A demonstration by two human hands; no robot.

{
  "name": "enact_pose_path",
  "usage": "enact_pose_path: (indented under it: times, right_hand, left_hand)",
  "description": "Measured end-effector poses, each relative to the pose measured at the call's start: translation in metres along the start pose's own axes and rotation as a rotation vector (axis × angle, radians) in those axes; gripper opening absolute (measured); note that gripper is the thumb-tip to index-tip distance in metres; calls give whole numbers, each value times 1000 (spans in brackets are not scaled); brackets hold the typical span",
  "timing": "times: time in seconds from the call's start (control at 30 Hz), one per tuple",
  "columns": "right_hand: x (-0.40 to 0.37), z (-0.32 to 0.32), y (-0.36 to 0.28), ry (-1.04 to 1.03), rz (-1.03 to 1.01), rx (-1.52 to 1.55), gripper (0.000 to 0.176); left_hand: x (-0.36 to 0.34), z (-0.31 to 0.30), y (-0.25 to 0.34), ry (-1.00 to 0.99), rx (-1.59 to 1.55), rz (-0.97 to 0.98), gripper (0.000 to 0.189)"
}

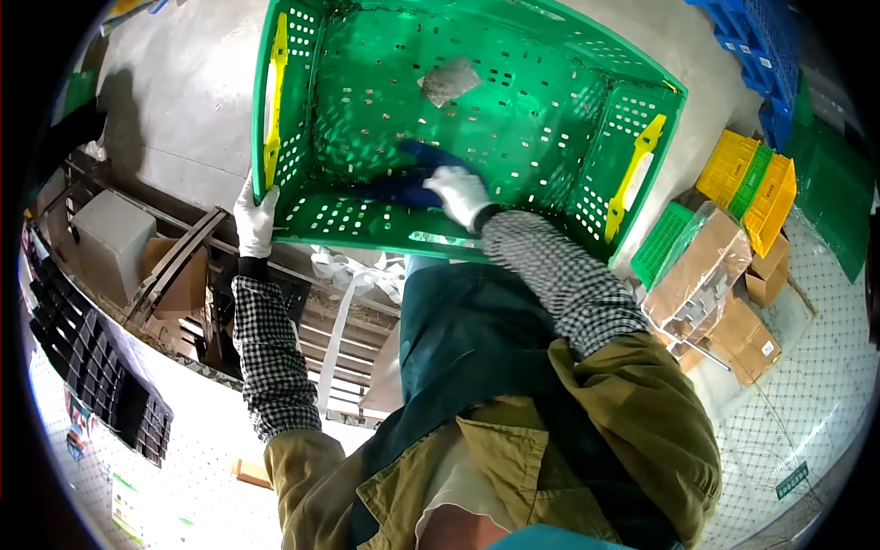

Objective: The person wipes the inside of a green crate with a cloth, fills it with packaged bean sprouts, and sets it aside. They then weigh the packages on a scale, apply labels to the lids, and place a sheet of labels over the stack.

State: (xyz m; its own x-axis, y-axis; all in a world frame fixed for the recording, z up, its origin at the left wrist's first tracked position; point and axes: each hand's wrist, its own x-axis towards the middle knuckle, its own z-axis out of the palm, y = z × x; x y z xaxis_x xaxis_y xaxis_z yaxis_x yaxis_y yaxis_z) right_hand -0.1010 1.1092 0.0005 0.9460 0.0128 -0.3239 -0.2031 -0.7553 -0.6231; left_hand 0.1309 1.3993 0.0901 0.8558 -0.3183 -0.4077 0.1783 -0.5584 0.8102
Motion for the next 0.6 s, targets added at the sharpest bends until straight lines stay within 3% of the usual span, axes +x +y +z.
enact_pose_path:
  times: [0.13,0.2,0.3,0.33,0.37,0.43,0.5,0.53,0.6]
  right_hand:
    - [-110,-33,102,-68,155,-216,26]
    - [-119,-56,106,-374,493,-379,26]
    - [-95,-42,88,-360,569,-410,30]
    - [-82,-39,71,-327,544,-344,28]
    - [-65,-32,63,-321,378,-286,25]
    - [-26,-2,36,-17,85,-121,25]
    - [27,5,-12,-57,-90,-94,23]
    - [44,11,-30,-125,-84,-181,24]
    - [33,10,-9,-11,-227,-103,29]
  left_hand:
    - [-1,-1,5,12,-12,19,45]
    - [1,-2,-3,38,66,75,46]
    - [-4,2,11,61,20,12,48]
    - [-2,2,9,77,24,41,48]
    - [-1,3,15,65,20,9,49]
    - [-2,2,18,42,52,-8,51]
    - [-3,3,18,47,11,-16,52]
    - [-3,3,20,42,19,-16,54]
    - [-2,3,12,72,64,56,55]
